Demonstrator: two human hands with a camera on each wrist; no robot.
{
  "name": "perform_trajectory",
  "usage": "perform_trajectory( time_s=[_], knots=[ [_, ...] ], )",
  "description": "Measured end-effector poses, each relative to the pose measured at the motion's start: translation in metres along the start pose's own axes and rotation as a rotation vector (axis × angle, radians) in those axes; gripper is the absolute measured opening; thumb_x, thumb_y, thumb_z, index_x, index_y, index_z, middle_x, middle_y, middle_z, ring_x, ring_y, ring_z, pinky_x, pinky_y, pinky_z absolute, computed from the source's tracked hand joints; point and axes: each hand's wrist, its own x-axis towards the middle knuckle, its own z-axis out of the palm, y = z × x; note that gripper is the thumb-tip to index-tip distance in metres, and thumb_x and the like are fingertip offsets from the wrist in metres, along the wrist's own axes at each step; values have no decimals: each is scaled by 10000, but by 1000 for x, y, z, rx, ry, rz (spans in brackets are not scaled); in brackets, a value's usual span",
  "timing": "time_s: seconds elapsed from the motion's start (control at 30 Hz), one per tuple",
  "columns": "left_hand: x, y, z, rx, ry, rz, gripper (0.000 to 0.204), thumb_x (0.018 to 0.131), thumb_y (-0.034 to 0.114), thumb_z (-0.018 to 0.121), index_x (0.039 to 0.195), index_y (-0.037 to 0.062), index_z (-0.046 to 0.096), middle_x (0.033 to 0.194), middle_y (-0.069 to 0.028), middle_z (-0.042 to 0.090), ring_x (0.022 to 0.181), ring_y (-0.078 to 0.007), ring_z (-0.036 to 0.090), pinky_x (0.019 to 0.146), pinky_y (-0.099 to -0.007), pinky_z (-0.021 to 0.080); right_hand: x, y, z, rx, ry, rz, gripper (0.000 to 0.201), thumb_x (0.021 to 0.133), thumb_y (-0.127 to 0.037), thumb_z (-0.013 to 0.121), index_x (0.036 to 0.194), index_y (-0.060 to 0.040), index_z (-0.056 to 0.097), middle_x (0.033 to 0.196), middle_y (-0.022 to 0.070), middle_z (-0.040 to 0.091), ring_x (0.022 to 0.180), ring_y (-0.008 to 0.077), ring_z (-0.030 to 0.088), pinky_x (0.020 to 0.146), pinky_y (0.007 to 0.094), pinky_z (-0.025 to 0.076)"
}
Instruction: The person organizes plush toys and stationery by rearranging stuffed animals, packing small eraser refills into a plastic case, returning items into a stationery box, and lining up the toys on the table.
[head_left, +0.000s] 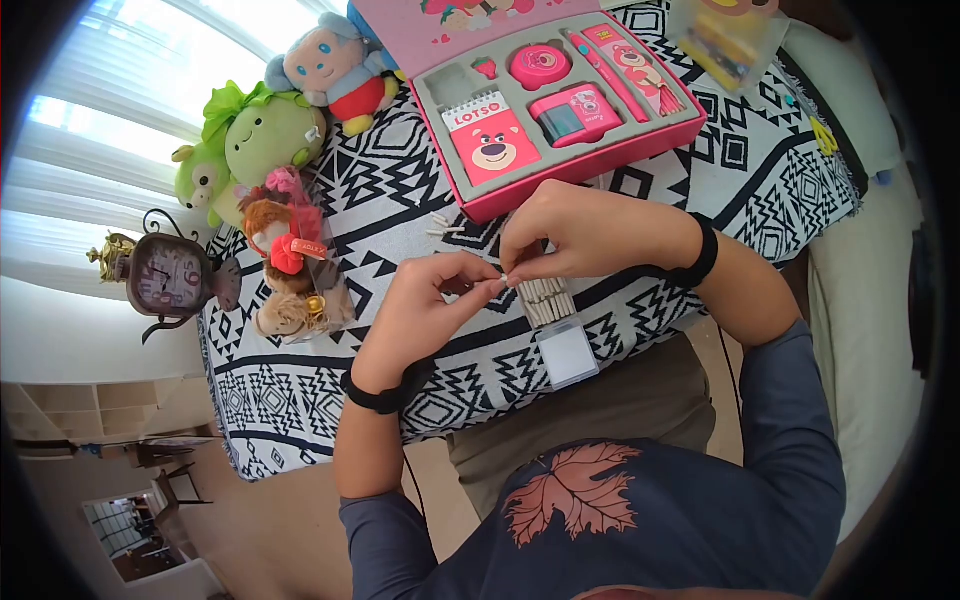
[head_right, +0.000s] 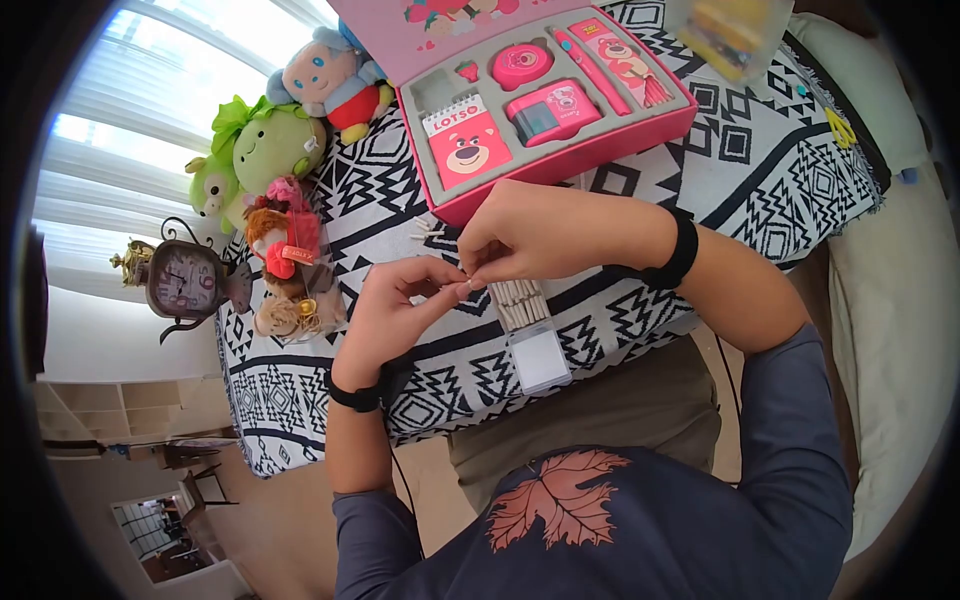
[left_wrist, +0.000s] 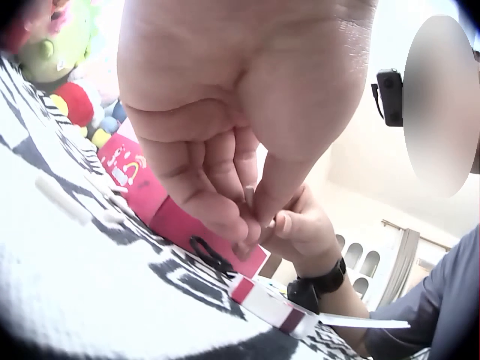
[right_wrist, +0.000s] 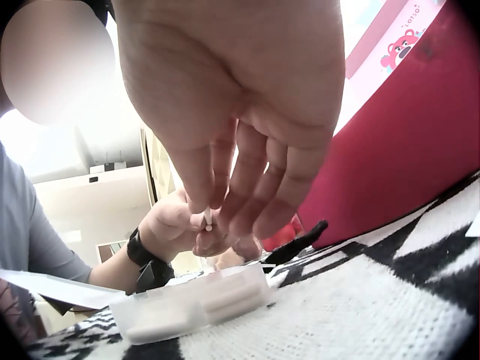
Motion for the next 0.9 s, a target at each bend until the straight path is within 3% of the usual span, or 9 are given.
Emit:
perform_trajectory(
  time_s=[0.23, 0.33, 0.4, 0.67, 0.8, 0.9],
  knots=[
    [0, 7, 2, 40, -87, -79, 163, 933, 100, 829, 1040, -19, 795, 892, -27, 781, 766, -66, 672, 721, -243, 536, -4, 1, -3, -92, -140, 0, 133, 912, -127, 779, 975, -10, 785, 867, 106, 735, 790, 280, 683, 722, 392, 555],
    [0, 6, 3, 59, -109, -73, 156, 919, 105, 837, 1023, -7, 805, 875, -36, 777, 755, -76, 672, 710, -249, 534, -4, 5, 8, -209, -153, -92, 122, 905, -141, 771, 943, -27, 789, 861, 95, 718, 856, 291, 676, 776, 410, 554],
    [0, 4, 5, 60, -115, -66, 150, 914, 104, 837, 1017, -3, 810, 868, -43, 775, 752, -82, 674, 708, -253, 537, -4, -3, 10, -279, -150, 1, 118, 896, -153, 762, 915, -38, 784, 857, 89, 702, 909, 295, 675, 800, 414, 552],
    [0, -2, 6, 102, -170, 62, 134, 902, 62, 797, 1018, -3, 812, 863, -77, 777, 724, -126, 678, 695, -278, 551, -2, -1, 8, -251, -153, 17, 113, 879, -150, 744, 872, -39, 759, 853, 98, 697, 883, 297, 679, 796, 408, 552],
    [1, -4, 6, 98, -167, 70, 159, 899, 89, 797, 1029, -4, 808, 794, -104, 750, 685, -157, 675, 677, -302, 554, -4, 7, 10, -254, -182, -56, 119, 870, -150, 754, 870, -31, 762, 841, 106, 707, 854, 302, 684, 776, 409, 551],
    [1, -3, 6, 97, -187, 73, 160, 902, 89, 795, 1034, -1, 809, 805, -107, 759, 679, -157, 672, 677, -304, 554, -3, 2, 8, -186, -251, -6, 121, 859, -147, 759, 873, -28, 766, 819, 115, 708, 818, 305, 687, 754, 415, 552]
  ],
)
